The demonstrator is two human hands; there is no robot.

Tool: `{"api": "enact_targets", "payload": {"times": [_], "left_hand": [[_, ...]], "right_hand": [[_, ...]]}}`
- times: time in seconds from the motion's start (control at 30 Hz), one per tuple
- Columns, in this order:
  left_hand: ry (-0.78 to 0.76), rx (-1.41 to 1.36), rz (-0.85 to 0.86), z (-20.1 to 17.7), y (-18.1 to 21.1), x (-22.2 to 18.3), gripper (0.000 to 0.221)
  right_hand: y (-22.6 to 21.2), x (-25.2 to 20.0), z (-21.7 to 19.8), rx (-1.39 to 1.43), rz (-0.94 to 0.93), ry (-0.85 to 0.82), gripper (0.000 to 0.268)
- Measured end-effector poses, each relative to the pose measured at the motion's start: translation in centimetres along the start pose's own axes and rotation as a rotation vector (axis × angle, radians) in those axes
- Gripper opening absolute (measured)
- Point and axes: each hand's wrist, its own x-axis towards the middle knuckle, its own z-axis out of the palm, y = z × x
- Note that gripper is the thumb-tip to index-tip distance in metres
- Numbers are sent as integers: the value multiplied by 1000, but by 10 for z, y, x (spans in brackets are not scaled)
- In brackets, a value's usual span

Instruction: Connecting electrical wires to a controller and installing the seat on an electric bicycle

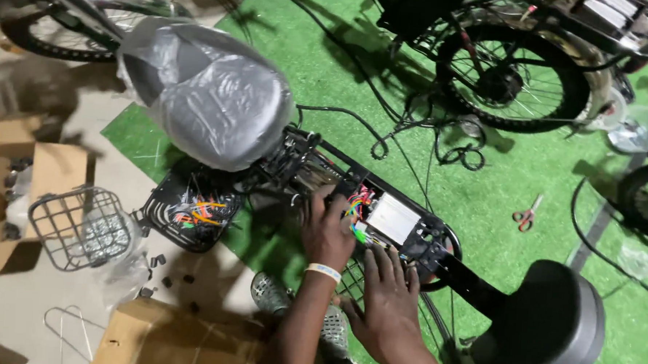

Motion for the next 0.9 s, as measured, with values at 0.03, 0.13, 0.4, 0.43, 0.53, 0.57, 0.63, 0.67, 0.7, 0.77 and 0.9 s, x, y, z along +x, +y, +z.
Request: {"api": "enact_targets", "payload": {"times": [0.03, 0.13, 0.4, 0.43, 0.53, 0.57, 0.63, 0.67, 0.7, 0.77, 0.9], "left_hand": [[14, 9, -16, -2, 0, 0, 29], [54, -26, 5, -8, 0, -5, 29], [-117, -240, 171, -19, -40, -36, 37], [-104, -227, 156, -25, -37, -33, 37], [-240, -9, 62, -35, -30, -35, 38], [-301, 0, 68, -37, -31, -37, 44], [-362, 5, 63, -39, -31, -39, 51], [-398, 83, 64, -38, -28, -39, 43], [-431, 165, 73, -36, -27, -35, 37], [-381, 121, 73, -45, -21, -35, 34], [-222, -142, 93, -51, -27, -47, 40]], "right_hand": [[-4, 3, 6, -1, -22, -5, 94], [-9, 11, 15, -262, -56, -147, 128], [-13, 21, 29, -173, -56, -104, 145], [-12, 26, 25, -170, -80, -106, 145], [-10, 34, 12, 13, -15, -194, 120], [-16, 36, 7, 7, -12, -221, 124], [-24, 35, 12, -5, -14, -255, 130], [-27, 31, 20, -102, -58, -123, 135], [-30, 31, 29, -195, -99, 20, 141], [-30, 33, 19, -67, -69, -34, 129], [-29, 30, 1, 48, -43, -226, 124]]}}
